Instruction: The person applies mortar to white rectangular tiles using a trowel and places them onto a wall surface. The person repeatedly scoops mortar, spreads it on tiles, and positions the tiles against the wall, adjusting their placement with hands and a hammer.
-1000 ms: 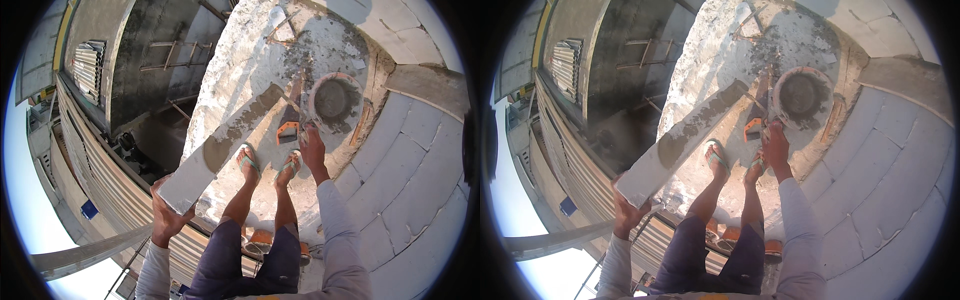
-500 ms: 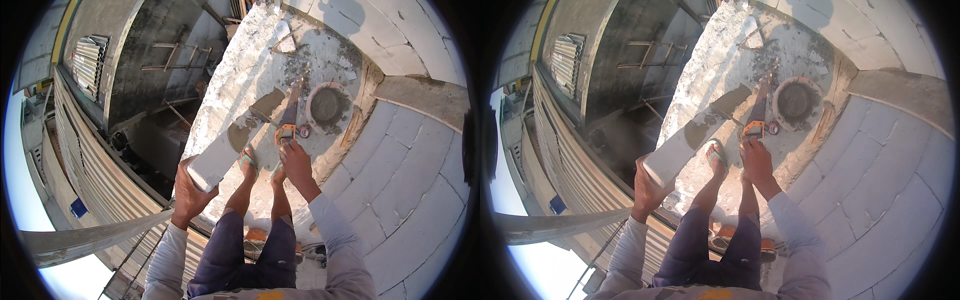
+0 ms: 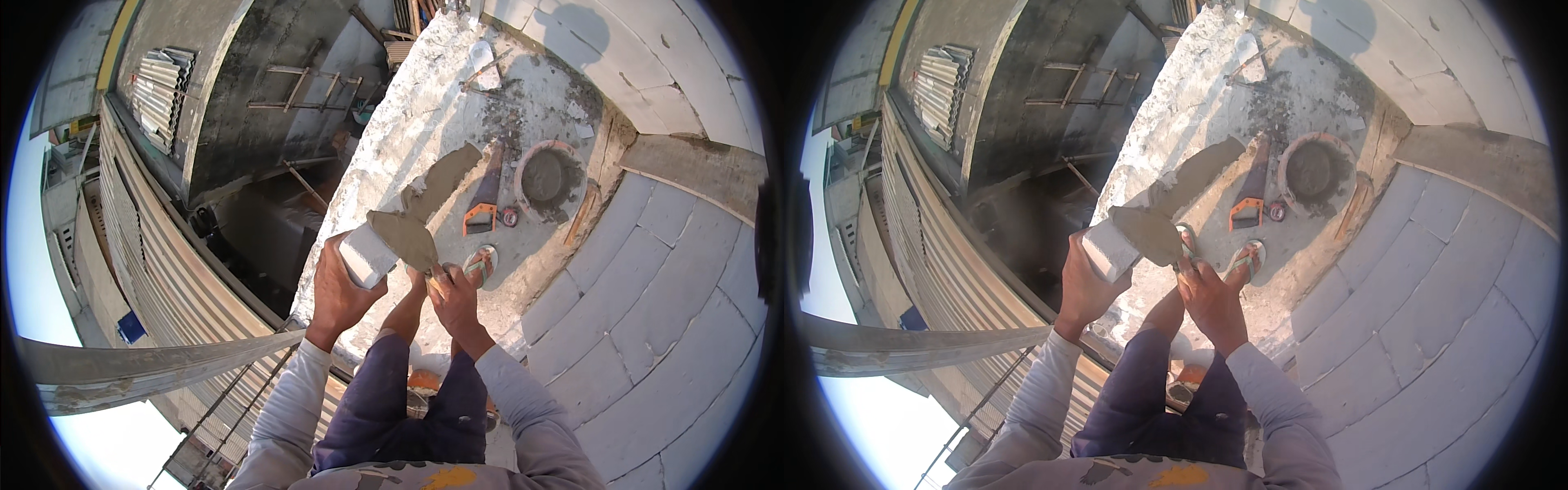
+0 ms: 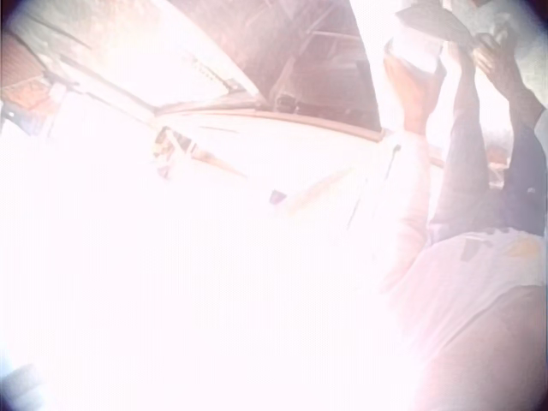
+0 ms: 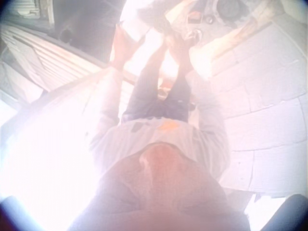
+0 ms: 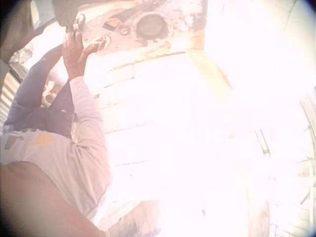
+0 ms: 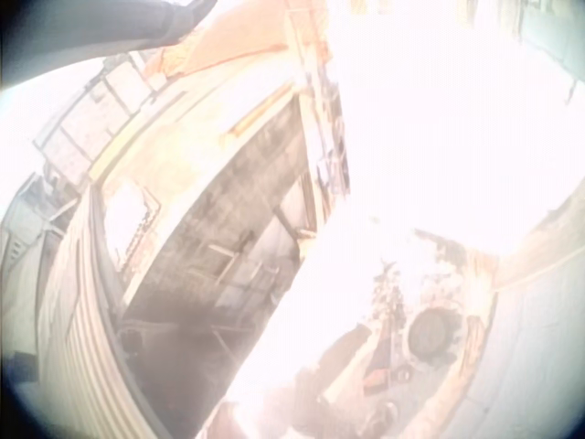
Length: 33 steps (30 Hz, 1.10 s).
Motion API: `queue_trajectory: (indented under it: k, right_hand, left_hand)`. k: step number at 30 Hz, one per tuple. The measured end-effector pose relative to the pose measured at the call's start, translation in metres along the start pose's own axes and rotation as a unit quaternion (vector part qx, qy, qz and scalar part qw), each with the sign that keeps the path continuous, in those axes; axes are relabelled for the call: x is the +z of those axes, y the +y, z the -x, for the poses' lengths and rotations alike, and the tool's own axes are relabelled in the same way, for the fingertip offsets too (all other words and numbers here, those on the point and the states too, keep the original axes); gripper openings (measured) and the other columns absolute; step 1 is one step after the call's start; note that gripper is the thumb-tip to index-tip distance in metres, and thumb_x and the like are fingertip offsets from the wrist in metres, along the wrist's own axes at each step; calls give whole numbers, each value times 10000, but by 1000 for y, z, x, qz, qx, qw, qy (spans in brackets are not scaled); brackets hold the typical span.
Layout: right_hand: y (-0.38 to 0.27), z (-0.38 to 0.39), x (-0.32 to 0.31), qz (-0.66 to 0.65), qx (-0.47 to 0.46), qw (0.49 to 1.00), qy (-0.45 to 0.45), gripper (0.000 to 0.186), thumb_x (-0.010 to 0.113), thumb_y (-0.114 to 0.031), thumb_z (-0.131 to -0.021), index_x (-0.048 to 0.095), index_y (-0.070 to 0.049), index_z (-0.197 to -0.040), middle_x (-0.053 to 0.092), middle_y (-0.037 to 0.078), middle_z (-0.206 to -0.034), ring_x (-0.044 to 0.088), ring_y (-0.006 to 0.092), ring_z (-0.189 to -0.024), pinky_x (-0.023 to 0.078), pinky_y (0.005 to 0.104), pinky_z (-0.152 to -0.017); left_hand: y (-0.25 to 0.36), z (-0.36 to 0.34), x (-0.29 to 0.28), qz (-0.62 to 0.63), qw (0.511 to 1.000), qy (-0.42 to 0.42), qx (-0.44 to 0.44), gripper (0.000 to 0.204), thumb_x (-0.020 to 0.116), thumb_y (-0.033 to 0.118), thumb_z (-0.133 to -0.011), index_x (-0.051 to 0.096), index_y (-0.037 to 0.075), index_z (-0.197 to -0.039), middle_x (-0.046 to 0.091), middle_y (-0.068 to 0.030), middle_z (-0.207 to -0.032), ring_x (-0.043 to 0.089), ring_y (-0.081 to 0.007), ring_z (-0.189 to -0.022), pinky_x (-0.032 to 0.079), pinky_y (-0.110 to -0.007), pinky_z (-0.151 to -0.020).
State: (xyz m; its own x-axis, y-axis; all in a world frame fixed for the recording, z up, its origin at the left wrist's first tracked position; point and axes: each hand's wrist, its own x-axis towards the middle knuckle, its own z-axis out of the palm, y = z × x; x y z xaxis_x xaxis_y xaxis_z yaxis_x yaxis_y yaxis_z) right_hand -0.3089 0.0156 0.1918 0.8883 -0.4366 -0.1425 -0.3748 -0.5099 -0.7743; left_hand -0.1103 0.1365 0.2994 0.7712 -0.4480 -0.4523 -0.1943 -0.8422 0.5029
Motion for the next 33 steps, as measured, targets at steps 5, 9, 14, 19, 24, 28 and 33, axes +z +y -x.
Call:
queue_trajectory:
  k: [5,9,14,19,24,28,33]
  right_hand:
    - [21,72,-23,-100,105,987,-66,589,733,-37,-848,565,-75,-1412,603,157,-1124,664,386,-1018,539,499,-941]
    - [26,15,-47,-53,135,987,-64,552,702,-51,-875,560,-49,-1409,615,199,-1085,667,404,-995,569,462,-817]
    - [-64,-4,-82,24,94,984,-146,521,700,-125,-911,556,-37,-1404,599,169,-1052,673,385,-893,565,459,-780]
    - [-79,15,-91,-16,37,989,-145,500,723,-117,-895,582,-41,-1369,589,153,-1043,679,360,-847,571,438,-719]
    - [10,14,-77,-231,151,949,-155,453,689,-80,-927,582,61,-1344,665,210,-1192,709,324,-995,548,358,-874]
    - [154,-52,9,-168,205,964,-22,531,694,-100,-929,538,67,-1408,645,247,-1316,649,333,-1207,500,346,-1005]
    - [279,-100,105,60,199,977,39,552,702,-109,-909,528,-9,-1423,599,225,-1238,622,414,-1153,530,451,-957]
  left_hand:
    - [-8,-2,-5,5,1000,2,6,801,876,198,-666,471,25,-1335,601,-202,-1212,597,-398,-1160,472,-486,-1009]
    - [-4,1,-1,-5,1000,4,2,809,873,210,-669,469,23,-1344,594,-201,-1208,589,-395,-1166,469,-487,-1013]
    - [-1,2,3,-11,1000,6,-4,820,870,225,-675,466,20,-1357,588,-205,-1212,581,-397,-1178,467,-488,-1013]
    - [1,-3,0,-8,1000,4,11,810,878,215,-676,460,19,-1342,596,-216,-1208,605,-400,-1152,485,-479,-986]
    - [-6,3,-4,-14,1000,14,-2,792,876,206,-681,460,11,-1326,598,-227,-1194,621,-407,-1127,500,-477,-960]
    - [-15,2,0,4,1000,8,-25,824,883,199,-653,458,-1,-1330,581,-220,-1201,617,-390,-1130,495,-459,-984]
    - [-40,2,1,-44,998,-8,-33,860,862,175,-621,456,0,-1358,484,-173,-1279,567,-329,-1188,490,-436,-1018]
